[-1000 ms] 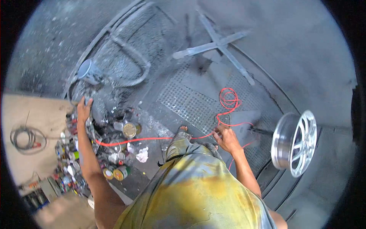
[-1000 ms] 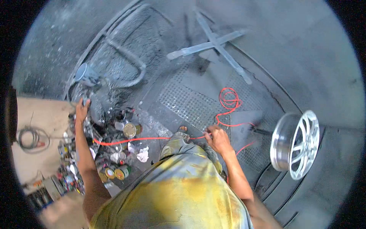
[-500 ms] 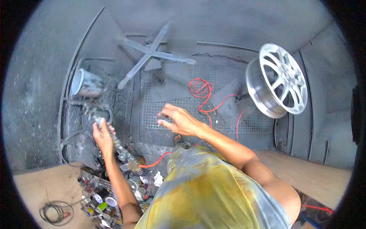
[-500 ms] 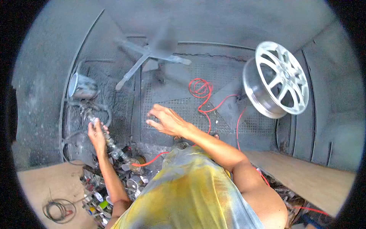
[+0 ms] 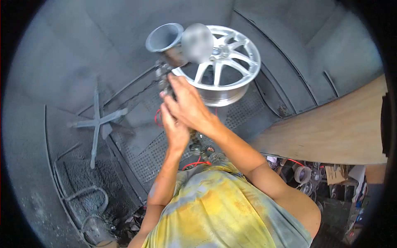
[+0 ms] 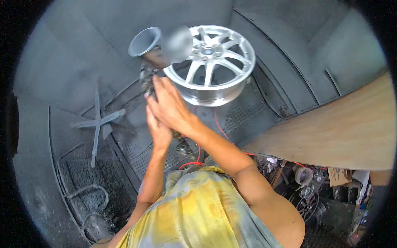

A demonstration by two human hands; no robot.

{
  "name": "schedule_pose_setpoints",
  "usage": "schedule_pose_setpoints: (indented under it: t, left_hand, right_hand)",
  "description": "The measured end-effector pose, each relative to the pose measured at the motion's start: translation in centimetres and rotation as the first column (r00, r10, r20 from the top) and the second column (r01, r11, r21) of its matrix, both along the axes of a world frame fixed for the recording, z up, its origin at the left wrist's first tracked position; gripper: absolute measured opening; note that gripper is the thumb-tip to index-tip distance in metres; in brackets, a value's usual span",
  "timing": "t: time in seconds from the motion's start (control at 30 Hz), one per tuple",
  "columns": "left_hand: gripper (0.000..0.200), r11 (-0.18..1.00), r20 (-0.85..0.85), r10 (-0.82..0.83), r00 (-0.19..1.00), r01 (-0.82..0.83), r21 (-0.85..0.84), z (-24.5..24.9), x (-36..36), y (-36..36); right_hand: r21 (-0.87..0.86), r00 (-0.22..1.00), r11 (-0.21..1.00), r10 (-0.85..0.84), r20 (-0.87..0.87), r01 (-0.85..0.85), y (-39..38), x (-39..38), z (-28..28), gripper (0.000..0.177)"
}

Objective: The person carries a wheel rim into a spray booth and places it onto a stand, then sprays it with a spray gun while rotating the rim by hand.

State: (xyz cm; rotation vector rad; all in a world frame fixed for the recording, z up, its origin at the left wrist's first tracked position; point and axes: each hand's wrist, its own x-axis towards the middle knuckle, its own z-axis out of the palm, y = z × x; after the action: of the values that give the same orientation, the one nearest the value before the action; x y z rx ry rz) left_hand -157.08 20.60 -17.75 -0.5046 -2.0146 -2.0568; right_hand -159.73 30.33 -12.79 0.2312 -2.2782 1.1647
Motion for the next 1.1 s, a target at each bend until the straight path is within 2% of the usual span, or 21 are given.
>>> schedule_pose_setpoints:
  t: [0.07,0.13,0.17,0.2,0.23,0.27,0.3,0.33,0.37,0.47,0.5,0.6,0.63,0.73,0.77,0.87,0.9,0.93,1.0,1.1]
  left_hand:
    - [0.049,0.988,0.082,-0.154,0.985,0.153,0.015,1.0,0.5,5.1]
    - [0.045,0.964,0.019,-0.266,0.964,0.266,0.005,1.9,1.3,9.4]
    - [0.043,0.947,0.015,-0.32,0.947,0.32,0.024,2.1,1.7,11.7]
    - [0.046,0.914,0.063,-0.407,0.911,0.405,0.042,1.8,2.2,13.6]
    - [0.048,0.886,0.063,-0.463,0.884,0.461,0.048,2.7,3.0,15.0]
    - [0.048,0.874,-0.001,-0.485,0.874,0.485,0.039,2.5,3.7,16.7]
    - [0.048,0.86,-0.008,-0.51,0.86,0.51,0.018,2.7,4.3,18.1]
    - [0.047,0.845,-0.015,-0.535,0.845,0.535,-0.003,2.8,4.9,19.1]
    - [0.046,0.822,-0.048,-0.57,0.821,0.569,-0.02,2.8,5.2,20.0]
    - [0.042,0.717,-0.1,-0.697,0.71,0.69,-0.1,2.7,5.0,21.2]
    - [0.044,0.675,-0.096,-0.738,0.668,0.732,-0.094,2.7,4.5,21.4]
    - [0.044,0.577,-0.11,-0.815,0.569,0.813,-0.075,2.2,2.4,21.1]
    - [0.043,0.55,-0.118,-0.833,0.541,0.832,-0.068,1.9,1.3,20.8]
    - [0.037,0.439,-0.156,-0.898,0.41,0.827,-0.352,0.3,-4.2,18.7]
    - [0.029,0.433,-0.142,-0.9,0.413,0.806,-0.404,-0.2,-6.2,18.0]
    - [0.021,0.517,-0.13,-0.835,0.534,0.683,-0.515,-1.3,-12.7,16.4]
    - [0.022,0.565,-0.15,-0.787,0.599,0.601,-0.565,-1.9,-15.1,16.1]
    - [0.021,0.585,-0.189,-0.765,0.615,0.543,-0.602,-1.5,-17.7,15.6]
    - [0.017,0.634,-0.195,-0.699,0.688,0.471,-0.613,-1.8,-21.8,15.0]
    - [0.015,0.647,-0.225,-0.669,0.709,0.406,-0.645,-1.6,-26.3,14.5]
  right_hand:
    - [-0.004,0.983,0.983,-0.182,0.038,0.182,4.6,1.8,1.5,0.059]
    - [0.038,0.962,0.961,-0.273,0.008,0.273,8.9,3.4,2.4,0.061]
    - [0.05,0.935,0.938,-0.346,0.075,0.343,10.9,4.5,3.1,0.06]
    - [0.039,0.911,0.911,-0.411,0.038,0.41,12.8,5.1,3.2,0.059]
    - [-0.002,0.882,0.889,-0.455,0.122,0.458,14.3,6.1,4.0,0.056]
    - [-0.021,0.857,0.86,-0.507,0.09,0.51,15.9,6.8,3.7,0.053]
    - [-0.085,0.835,0.84,-0.512,0.203,0.536,16.9,8.1,5.1,0.052]
    - [-0.019,0.786,0.788,-0.612,0.086,0.616,18.5,8.6,4.2,0.048]
    - [-0.084,0.782,0.778,-0.615,0.098,0.622,20.0,9.2,3.8,0.043]
    - [-0.428,0.812,0.708,-0.571,0.12,0.561,21.3,9.6,4.0,0.028]
    - [-0.44,0.797,0.685,-0.59,0.131,0.58,21.3,9.7,4.2,0.024]
    - [-0.443,0.792,0.66,-0.551,0.263,0.606,22.2,10.2,3.1,0.039]
    - [-0.395,0.805,0.703,-0.542,0.241,0.591,22.5,10.1,2.5,0.04]
    - [-0.52,0.827,0.647,-0.488,0.278,0.557,21.4,8.6,1.3,0.04]
    - [-0.534,0.838,0.647,-0.448,0.311,0.544,21.5,7.9,0.4,0.041]
    - [-0.538,0.819,0.622,-0.369,0.439,0.569,20.5,5.5,-0.3,0.043]
    - [-0.52,0.816,0.638,-0.35,0.46,0.568,20.1,4.6,-0.5,0.044]
    - [-0.508,0.813,0.652,-0.325,0.483,0.562,19.9,3.6,-0.7,0.044]
    - [-0.486,0.805,0.681,-0.272,0.527,0.548,19.5,1.8,-0.6,0.045]
    - [-0.444,0.747,0.678,-0.241,0.619,0.586,18.1,-0.6,0.6,0.046]
